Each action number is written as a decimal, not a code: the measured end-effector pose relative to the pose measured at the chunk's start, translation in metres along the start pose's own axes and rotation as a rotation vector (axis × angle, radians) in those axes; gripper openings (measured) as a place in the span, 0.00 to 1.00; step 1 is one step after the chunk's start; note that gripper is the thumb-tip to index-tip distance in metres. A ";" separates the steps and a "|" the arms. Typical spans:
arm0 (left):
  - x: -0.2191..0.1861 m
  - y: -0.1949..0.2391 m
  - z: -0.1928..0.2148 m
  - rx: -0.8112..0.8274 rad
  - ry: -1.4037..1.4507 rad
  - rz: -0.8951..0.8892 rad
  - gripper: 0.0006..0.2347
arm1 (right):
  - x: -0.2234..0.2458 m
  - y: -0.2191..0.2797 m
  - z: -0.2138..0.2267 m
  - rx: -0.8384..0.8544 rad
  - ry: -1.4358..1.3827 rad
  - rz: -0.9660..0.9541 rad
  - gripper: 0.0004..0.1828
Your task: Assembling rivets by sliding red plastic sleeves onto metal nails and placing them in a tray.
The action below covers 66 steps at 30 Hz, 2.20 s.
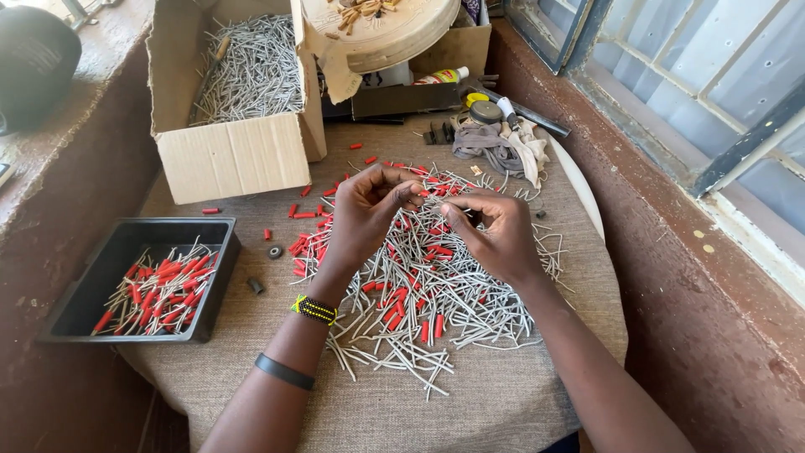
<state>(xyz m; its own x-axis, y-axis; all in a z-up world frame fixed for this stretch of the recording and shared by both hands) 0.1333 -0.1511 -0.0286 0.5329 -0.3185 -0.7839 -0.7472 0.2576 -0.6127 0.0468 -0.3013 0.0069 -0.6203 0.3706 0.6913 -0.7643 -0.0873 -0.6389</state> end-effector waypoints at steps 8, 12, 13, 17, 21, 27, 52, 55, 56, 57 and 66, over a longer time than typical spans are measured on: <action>-0.028 0.003 -0.018 0.078 -0.161 -0.019 0.04 | -0.008 0.001 -0.001 0.002 0.150 0.039 0.06; -0.032 0.004 -0.025 0.149 -0.271 -0.065 0.03 | -0.010 0.004 -0.006 0.011 0.318 0.080 0.04; -0.031 0.004 -0.022 0.146 -0.273 -0.065 0.03 | -0.007 0.002 -0.008 0.013 0.316 0.081 0.04; -0.018 0.007 -0.018 0.171 -0.313 -0.040 0.03 | 0.002 0.004 -0.006 0.024 0.299 0.046 0.05; -0.002 0.005 -0.008 0.110 -0.261 0.050 0.04 | 0.012 0.004 0.004 -0.032 0.129 -0.050 0.05; -0.004 0.007 -0.016 0.130 -0.183 0.075 0.04 | -0.011 0.001 0.002 -0.035 0.206 -0.026 0.06; -0.012 0.005 -0.013 0.189 -0.192 0.002 0.05 | -0.029 0.009 0.002 -0.091 -0.189 -0.123 0.07; -0.012 0.006 -0.016 0.195 -0.190 -0.003 0.05 | -0.030 0.008 0.004 -0.117 -0.212 -0.128 0.08; -0.013 0.006 -0.017 0.188 -0.156 0.011 0.06 | -0.033 0.009 0.006 -0.132 -0.240 -0.132 0.08; -0.013 0.007 -0.017 0.182 -0.124 0.026 0.06 | -0.035 0.010 0.007 -0.147 -0.269 -0.136 0.08; -0.011 0.005 -0.013 0.157 -0.058 0.078 0.08 | -0.032 0.008 0.012 -0.203 -0.344 -0.137 0.10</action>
<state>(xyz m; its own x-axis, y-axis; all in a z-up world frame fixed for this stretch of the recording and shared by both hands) 0.1182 -0.1581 -0.0217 0.5008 -0.2402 -0.8316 -0.7188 0.4199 -0.5541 0.0585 -0.3245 -0.0159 -0.5642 0.0325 0.8250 -0.8150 0.1383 -0.5628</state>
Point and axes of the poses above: each hand's wrist, its own y-axis away from the middle knuckle, its own z-axis out of the back of the hand, x = y × z, the point moved 10 cm from there along -y, towards the middle knuckle, and after that the axes turned 1 degree about x, right-handed, at the moved point
